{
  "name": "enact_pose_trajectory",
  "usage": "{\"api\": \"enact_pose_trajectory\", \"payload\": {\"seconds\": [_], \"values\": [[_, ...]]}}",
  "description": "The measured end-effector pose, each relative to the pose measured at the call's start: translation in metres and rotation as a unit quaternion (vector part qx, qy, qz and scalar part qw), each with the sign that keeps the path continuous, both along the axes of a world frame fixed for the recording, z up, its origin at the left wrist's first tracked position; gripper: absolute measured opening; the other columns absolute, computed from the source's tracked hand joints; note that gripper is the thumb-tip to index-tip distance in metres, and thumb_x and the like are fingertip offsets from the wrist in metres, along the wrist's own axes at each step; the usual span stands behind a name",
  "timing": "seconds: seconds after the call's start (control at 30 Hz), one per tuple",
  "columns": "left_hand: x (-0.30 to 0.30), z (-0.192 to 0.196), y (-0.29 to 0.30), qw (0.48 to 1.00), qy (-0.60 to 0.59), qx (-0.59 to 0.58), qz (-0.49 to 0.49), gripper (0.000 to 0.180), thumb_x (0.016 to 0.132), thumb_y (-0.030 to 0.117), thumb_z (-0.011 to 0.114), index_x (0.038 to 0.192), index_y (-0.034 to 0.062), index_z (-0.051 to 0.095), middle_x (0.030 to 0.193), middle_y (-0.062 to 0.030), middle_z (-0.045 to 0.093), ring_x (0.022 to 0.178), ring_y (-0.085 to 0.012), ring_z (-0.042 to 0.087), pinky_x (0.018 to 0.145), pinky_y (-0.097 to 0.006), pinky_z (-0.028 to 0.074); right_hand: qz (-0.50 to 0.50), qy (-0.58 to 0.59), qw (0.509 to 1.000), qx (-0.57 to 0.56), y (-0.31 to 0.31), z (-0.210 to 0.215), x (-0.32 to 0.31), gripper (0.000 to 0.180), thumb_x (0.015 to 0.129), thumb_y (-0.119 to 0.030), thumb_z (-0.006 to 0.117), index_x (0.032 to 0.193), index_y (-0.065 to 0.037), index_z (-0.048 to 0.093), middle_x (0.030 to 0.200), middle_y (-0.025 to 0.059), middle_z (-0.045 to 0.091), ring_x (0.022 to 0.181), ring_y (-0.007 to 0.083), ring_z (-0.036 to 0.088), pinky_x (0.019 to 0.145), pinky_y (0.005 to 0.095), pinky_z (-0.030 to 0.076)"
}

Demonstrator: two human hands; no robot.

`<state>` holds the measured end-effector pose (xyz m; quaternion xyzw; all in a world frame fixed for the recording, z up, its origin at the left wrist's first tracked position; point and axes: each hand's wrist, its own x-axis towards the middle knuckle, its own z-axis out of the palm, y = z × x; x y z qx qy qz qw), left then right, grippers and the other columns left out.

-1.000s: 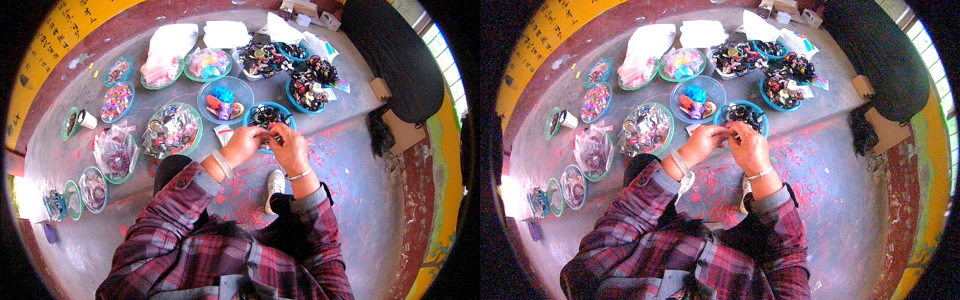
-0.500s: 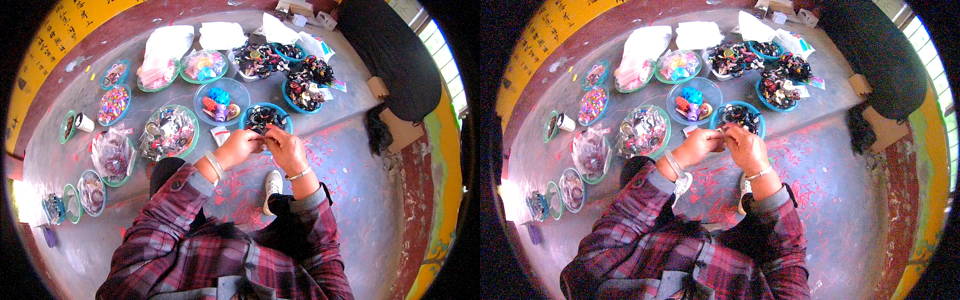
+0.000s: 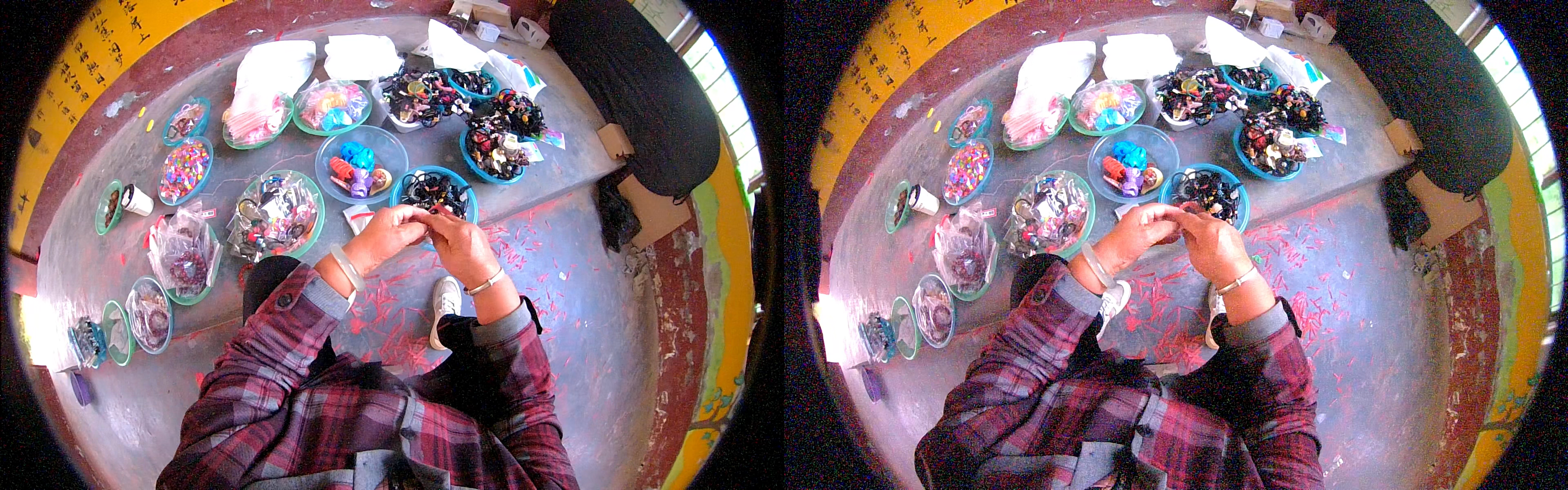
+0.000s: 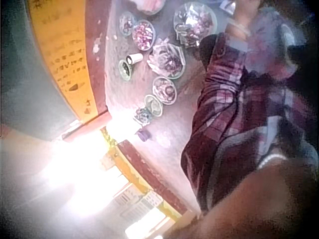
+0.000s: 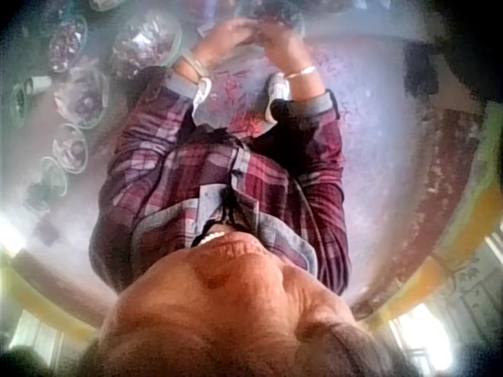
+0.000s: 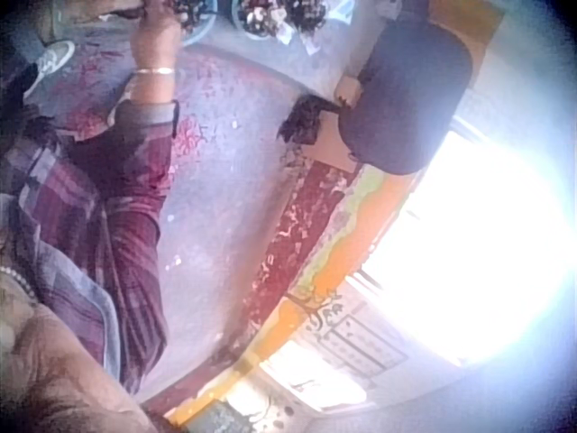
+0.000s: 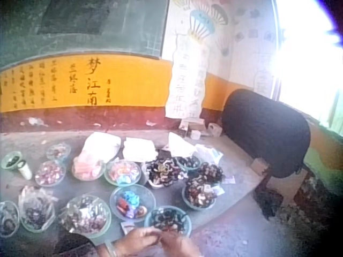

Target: The person sits on the floor and assembles keychains by hand. They pick small black plastic charms and metal rings from bowls, attach the charms to the rings, and place the finished keychains into a small plastic bag.

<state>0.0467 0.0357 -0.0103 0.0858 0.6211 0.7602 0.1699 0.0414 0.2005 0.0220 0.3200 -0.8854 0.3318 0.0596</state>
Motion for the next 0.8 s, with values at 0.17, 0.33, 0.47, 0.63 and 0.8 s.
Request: {"api": "enact_pose_trajectory", "payload": {"seconds": [0.17, 0.33, 0.47, 0.63, 0.8], "values": [[-0.003, -0.013, 0.000, 0.998, 0.048, -0.050, 0.008, 0.024, 0.083, 0.014, 0.056, 0.103, -0.0001, 0.057, 0.089, -0.0022, 0.059, 0.079, -0.0071, 0.054, 0.070, -0.022, 0.045, -0.024, -0.026, 0.998, 0.048, -0.010, 0.005, 0.009, 0.027, 0.073, 0.002, 0.050, 0.099, -0.003, 0.050, 0.083, 0.0204, 0.059, 0.082, 0.0350, 0.058, 0.066, 0.0418, 0.046], [-0.005, -0.030, 0.004, 0.989, 0.078, -0.028, 0.122, 0.018, 0.084, 0.014, 0.055, 0.090, -0.0017, 0.060, 0.080, -0.0069, 0.063, 0.073, -0.0097, 0.057, 0.066, -0.025, 0.046, -0.014, 0.036, 0.998, 0.058, -0.020, 0.000, 0.013, 0.048, 0.070, 0.002, 0.046, 0.117, -0.001, 0.040, 0.085, 0.0193, 0.058, 0.077, 0.0337, 0.057, 0.067, 0.0407, 0.046], [-0.009, -0.030, 0.002, 0.982, 0.082, -0.017, 0.171, 0.016, 0.084, 0.013, 0.053, 0.086, -0.0001, 0.060, 0.076, -0.0068, 0.063, 0.069, -0.0103, 0.056, 0.063, -0.025, 0.045, -0.004, 0.133, 0.986, 0.103, -0.031, 0.003, 0.019, 0.059, 0.070, 0.000, 0.047, 0.128, -0.001, 0.032, 0.093, 0.0186, 0.057, 0.077, 0.0308, 0.057, 0.068, 0.0373, 0.047], [-0.011, -0.031, -0.004, 0.970, 0.112, -0.094, 0.195, 0.016, 0.083, 0.014, 0.054, 0.083, -0.0005, 0.061, 0.071, -0.0087, 0.063, 0.069, -0.0117, 0.057, 0.061, -0.028, 0.045, 0.000, 0.163, 0.981, 0.102, -0.038, 0.003, 0.019, 0.061, 0.072, -0.004, 0.048, 0.130, -0.002, 0.029, 0.098, 0.0176, 0.056, 0.077, 0.0305, 0.056, 0.068, 0.0353, 0.047], [-0.012, -0.020, -0.012, 0.947, 0.163, -0.182, 0.209, 0.017, 0.082, 0.014, 0.054, 0.085, -0.0014, 0.061, 0.069, -0.0084, 0.063, 0.067, -0.0115, 0.057, 0.061, -0.028, 0.045, -0.014, 0.135, 0.991, 0.013, -0.036, 0.010, 0.016, 0.054, 0.069, 0.001, 0.048, 0.122, -0.003, 0.040, 0.097, 0.0168, 0.057, 0.080, 0.0304, 0.057, 0.071, 0.0366, 0.047]]}}
